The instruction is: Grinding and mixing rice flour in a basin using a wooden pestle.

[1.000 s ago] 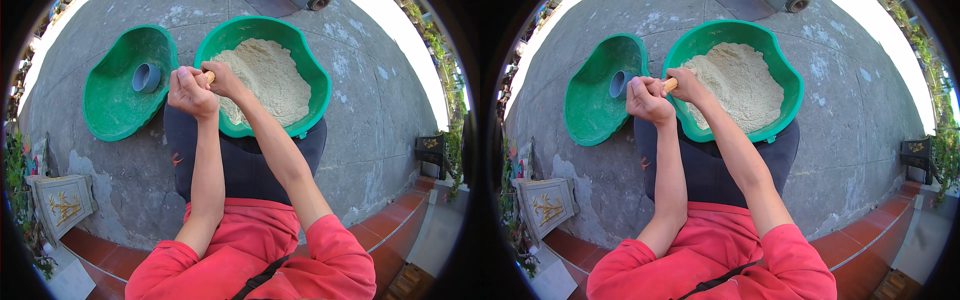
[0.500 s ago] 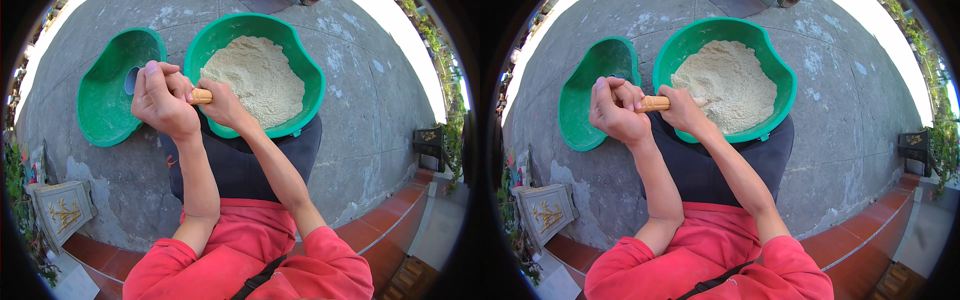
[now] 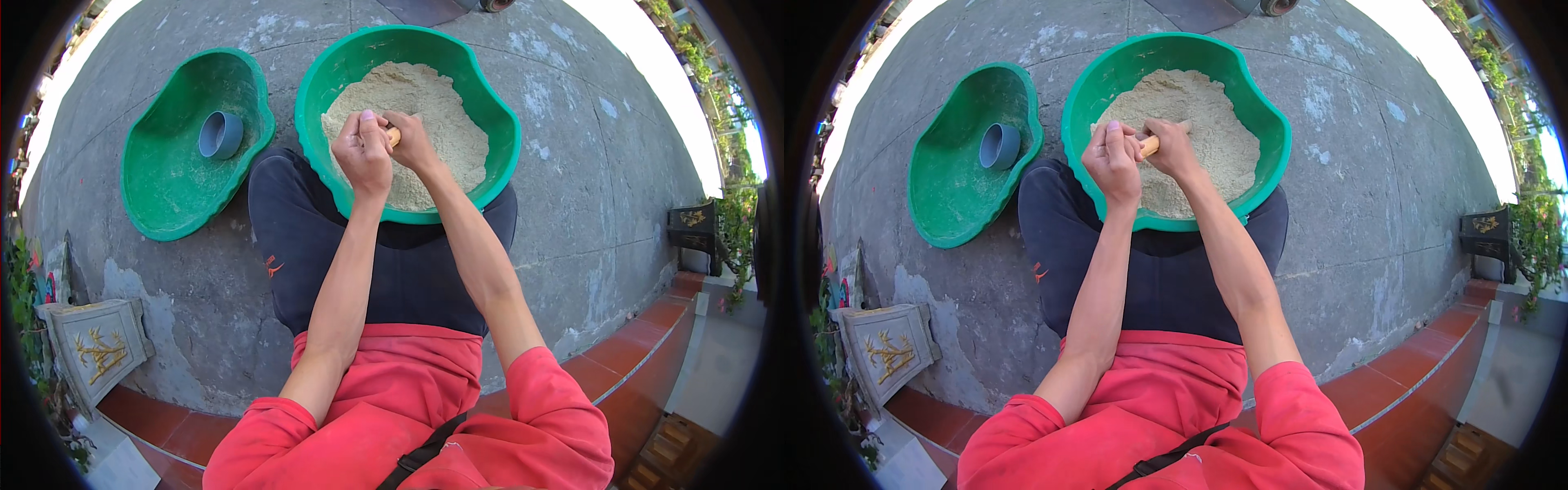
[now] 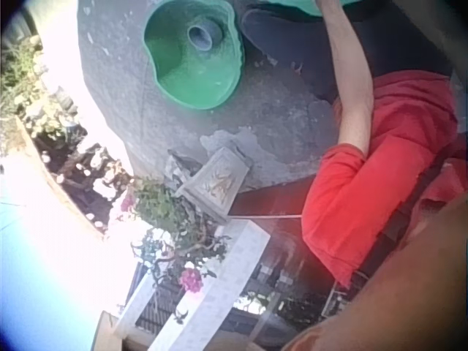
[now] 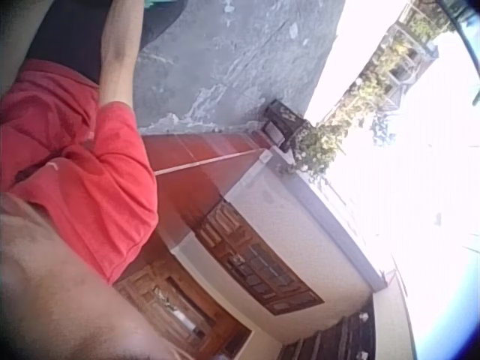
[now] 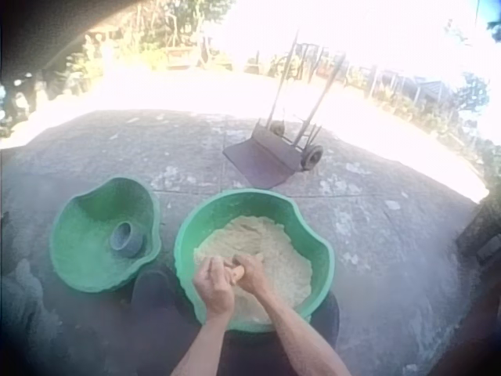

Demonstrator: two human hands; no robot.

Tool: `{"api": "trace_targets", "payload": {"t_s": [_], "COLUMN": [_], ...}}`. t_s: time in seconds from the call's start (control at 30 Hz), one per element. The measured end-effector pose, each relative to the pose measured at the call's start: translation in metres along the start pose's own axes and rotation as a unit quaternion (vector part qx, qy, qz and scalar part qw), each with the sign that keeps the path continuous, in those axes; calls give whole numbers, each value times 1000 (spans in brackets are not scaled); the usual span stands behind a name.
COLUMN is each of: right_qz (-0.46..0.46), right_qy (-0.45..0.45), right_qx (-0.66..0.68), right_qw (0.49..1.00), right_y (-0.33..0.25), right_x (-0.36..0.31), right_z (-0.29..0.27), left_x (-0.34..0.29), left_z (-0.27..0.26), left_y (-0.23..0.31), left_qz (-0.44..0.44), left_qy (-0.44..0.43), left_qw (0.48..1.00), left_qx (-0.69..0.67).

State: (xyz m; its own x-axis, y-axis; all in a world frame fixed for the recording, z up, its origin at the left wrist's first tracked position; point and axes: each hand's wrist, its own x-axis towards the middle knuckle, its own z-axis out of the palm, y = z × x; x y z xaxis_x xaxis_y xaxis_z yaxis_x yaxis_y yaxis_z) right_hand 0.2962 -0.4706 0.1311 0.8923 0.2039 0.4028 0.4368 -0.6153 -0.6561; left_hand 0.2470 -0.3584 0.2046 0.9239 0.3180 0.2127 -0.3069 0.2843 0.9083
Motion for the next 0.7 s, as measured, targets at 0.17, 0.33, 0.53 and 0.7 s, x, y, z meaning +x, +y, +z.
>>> {"api": "trace_targets", "payload": {"t_s": [0.17,0.33,0.53,0.7], "right_qz": [93,151,140,-8], "right_qy": [96,76,85,133], "right_qx": [76,179,253,179], "right_qw": [988,969,953,975], "right_y": [-47,-134,-109,-54], "right_x": [-28,-39,-44,-24], "right_z": [-12,-34,-6,13], "left_x": [0,-10,3,5], "left_z": [25,24,20,14], "left_y": [74,145,95,71], "left_qz": [-40,46,102,118], "left_qy": [-11,-51,-78,-116], "left_qw": [999,998,987,986], "left_qx": [-8,12,97,34]}}
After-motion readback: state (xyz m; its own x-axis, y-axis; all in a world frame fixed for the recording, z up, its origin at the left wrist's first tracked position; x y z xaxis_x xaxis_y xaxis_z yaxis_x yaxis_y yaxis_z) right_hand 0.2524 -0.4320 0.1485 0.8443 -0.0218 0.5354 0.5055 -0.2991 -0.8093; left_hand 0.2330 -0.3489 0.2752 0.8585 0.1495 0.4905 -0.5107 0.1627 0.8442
